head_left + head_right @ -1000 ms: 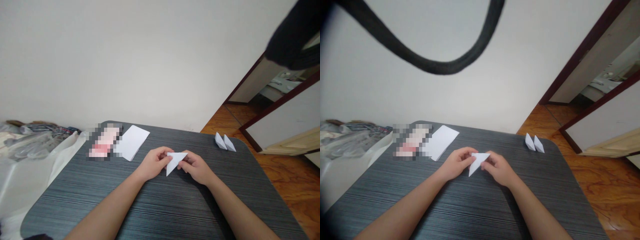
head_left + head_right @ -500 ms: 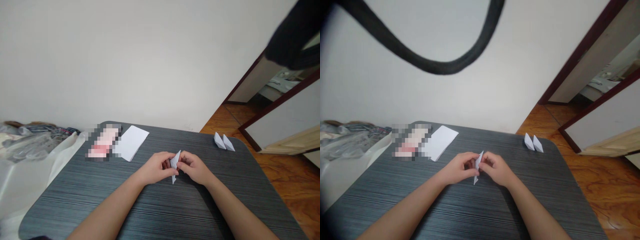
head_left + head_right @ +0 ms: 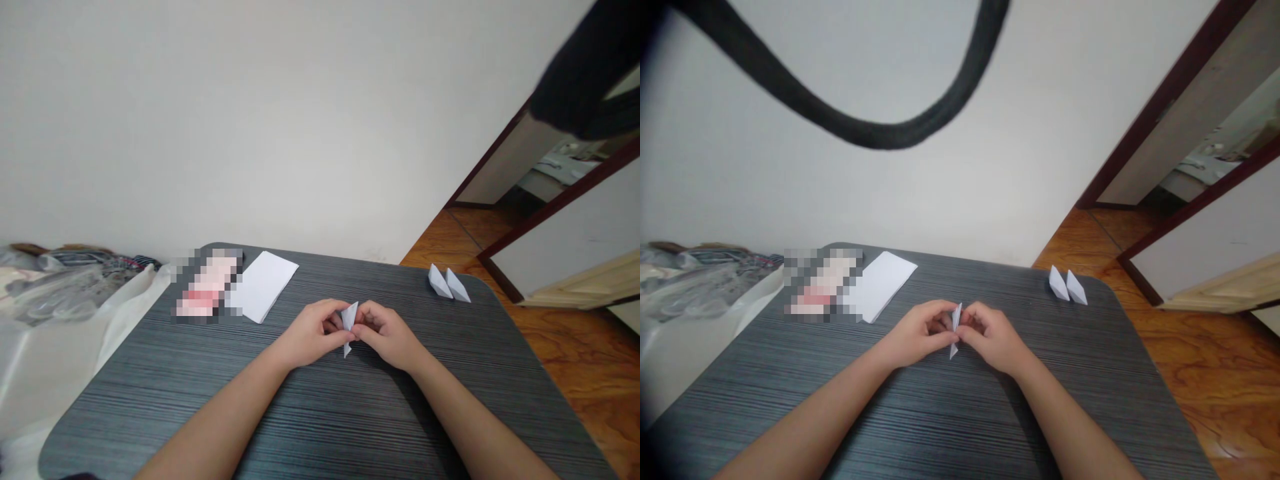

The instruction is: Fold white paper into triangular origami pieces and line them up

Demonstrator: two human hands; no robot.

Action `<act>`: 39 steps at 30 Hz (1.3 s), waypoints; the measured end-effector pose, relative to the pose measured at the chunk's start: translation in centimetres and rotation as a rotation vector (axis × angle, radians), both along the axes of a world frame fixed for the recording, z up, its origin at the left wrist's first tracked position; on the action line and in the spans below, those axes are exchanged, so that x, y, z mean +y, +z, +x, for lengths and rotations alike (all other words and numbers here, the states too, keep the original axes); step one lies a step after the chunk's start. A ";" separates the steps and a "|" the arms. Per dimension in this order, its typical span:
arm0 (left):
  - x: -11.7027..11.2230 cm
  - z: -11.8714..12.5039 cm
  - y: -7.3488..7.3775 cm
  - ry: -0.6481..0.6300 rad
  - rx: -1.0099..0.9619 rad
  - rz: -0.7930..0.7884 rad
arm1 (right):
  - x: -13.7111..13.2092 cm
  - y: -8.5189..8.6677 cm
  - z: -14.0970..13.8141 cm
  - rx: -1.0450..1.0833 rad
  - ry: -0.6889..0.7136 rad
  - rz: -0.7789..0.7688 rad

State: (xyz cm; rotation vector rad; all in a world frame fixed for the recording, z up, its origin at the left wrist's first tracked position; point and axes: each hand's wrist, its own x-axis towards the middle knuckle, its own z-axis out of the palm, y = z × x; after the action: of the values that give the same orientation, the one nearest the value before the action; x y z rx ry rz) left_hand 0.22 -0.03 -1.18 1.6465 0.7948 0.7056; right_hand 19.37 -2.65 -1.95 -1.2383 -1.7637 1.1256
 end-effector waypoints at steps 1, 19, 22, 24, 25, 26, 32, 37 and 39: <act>0.0 0.0 0.0 0.000 0.005 0.007 | 0.0 0.1 0.0 -0.003 0.006 0.008; 0.2 -0.1 -0.5 0.028 -0.062 -0.028 | -0.2 0.3 0.0 -0.148 0.001 0.115; 0.3 -0.1 -0.2 0.031 -0.088 -0.053 | -0.2 0.1 0.1 -0.112 0.014 0.087; 0.3 -0.2 -0.1 0.034 -0.120 -0.077 | -0.1 -0.2 0.3 -0.080 0.004 0.075; 0.3 -0.2 0.0 0.034 -0.142 -0.091 | -0.1 -0.4 0.4 -0.067 -0.003 0.073; 0.3 -0.2 0.0 0.035 -0.168 -0.105 | 0.0 -0.6 0.6 -0.056 -0.011 0.072; 0.4 0.0 -0.1 0.057 -0.330 -0.175 | 0.1 -0.7 1.0 -0.012 0.001 0.107; 0.4 -0.2 -0.4 0.044 -0.401 -0.297 | 0.2 -0.4 1.1 -0.022 0.038 0.215; 0.4 -0.3 -0.5 0.006 -0.384 -0.378 | 0.2 -0.4 1.0 -0.049 0.053 0.260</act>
State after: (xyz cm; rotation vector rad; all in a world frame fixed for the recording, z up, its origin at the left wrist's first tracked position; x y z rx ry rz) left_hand -0.04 0.40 -1.65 1.1246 0.6092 0.7907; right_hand 20.41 -2.46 -2.31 -1.0754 -1.9199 0.8678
